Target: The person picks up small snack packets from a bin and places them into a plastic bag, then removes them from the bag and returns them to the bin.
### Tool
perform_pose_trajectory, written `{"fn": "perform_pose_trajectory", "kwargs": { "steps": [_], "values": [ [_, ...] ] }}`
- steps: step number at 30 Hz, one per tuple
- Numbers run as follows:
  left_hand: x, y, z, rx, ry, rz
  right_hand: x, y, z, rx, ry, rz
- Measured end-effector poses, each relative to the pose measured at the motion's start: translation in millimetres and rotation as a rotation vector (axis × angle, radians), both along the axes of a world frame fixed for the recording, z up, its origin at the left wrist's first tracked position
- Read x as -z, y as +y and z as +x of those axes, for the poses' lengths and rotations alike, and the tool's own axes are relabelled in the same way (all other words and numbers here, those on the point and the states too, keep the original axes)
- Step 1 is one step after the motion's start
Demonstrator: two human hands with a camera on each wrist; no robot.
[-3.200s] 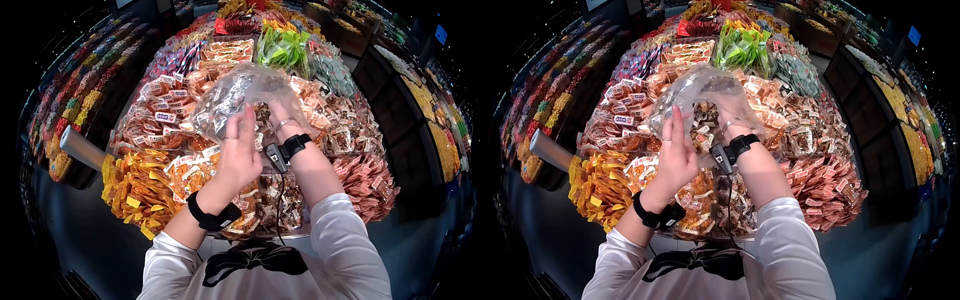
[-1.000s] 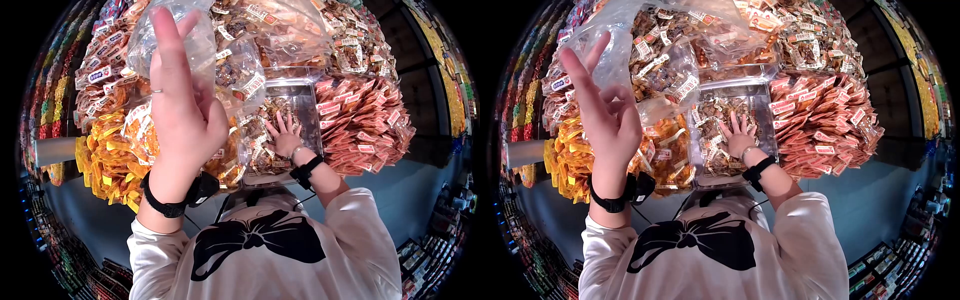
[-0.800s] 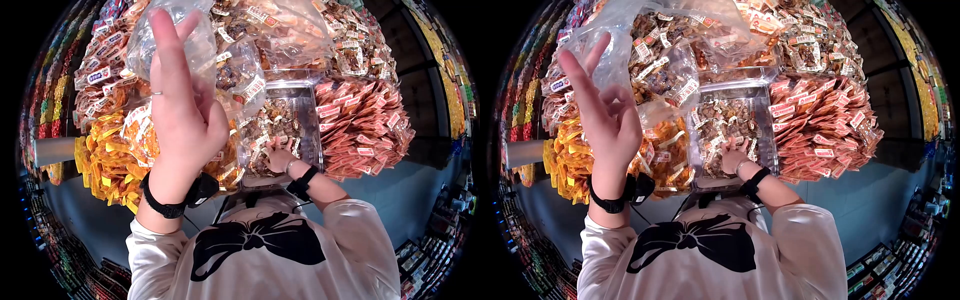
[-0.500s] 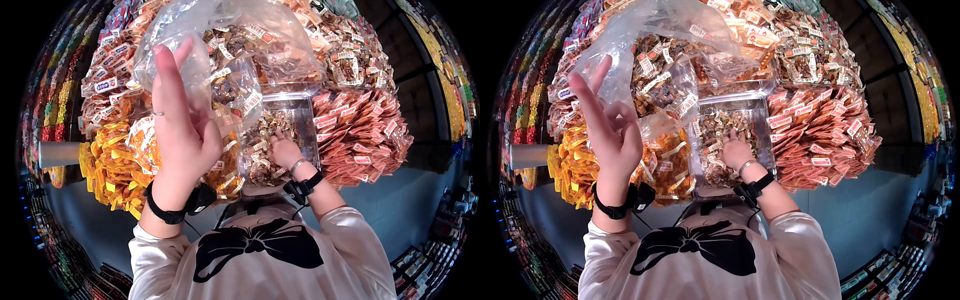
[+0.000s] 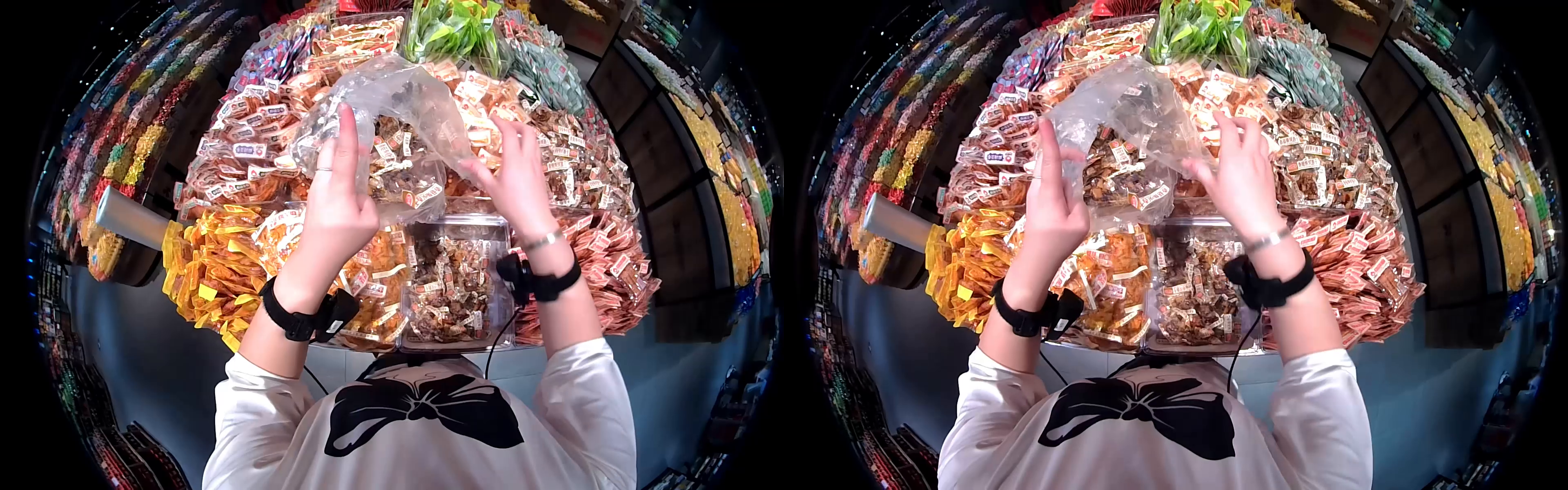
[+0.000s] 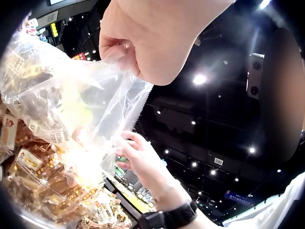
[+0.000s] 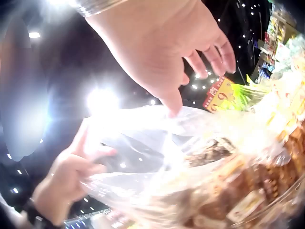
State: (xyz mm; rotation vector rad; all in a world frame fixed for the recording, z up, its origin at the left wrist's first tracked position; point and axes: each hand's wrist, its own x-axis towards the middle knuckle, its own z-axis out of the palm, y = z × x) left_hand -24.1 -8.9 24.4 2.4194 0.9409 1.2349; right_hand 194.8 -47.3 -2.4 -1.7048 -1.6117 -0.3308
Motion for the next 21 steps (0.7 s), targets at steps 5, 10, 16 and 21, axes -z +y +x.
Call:
{"fn": "perform_pose_trajectory", "kwargs": {
  "steps": [5, 10, 16, 21],
  "values": [
    [-7, 0, -17, -0.146, -0.048, -0.032, -22, 32, -2, -0.363, 0.164, -0.147],
    [-17, 2, -28, -0.238, -0.001, 0.078, -6, 42, -37, -0.25, -0.055, -0.188],
    [-37, 36, -77, -0.49, 0.076, 0.313, -33, 64, -42, -0.449, 0.087, 0.176],
    [-42, 36, -81, -0.619, 0.171, 0.353, -56, 63, -36, -0.404, 0.058, 0.235]
  ]
}}
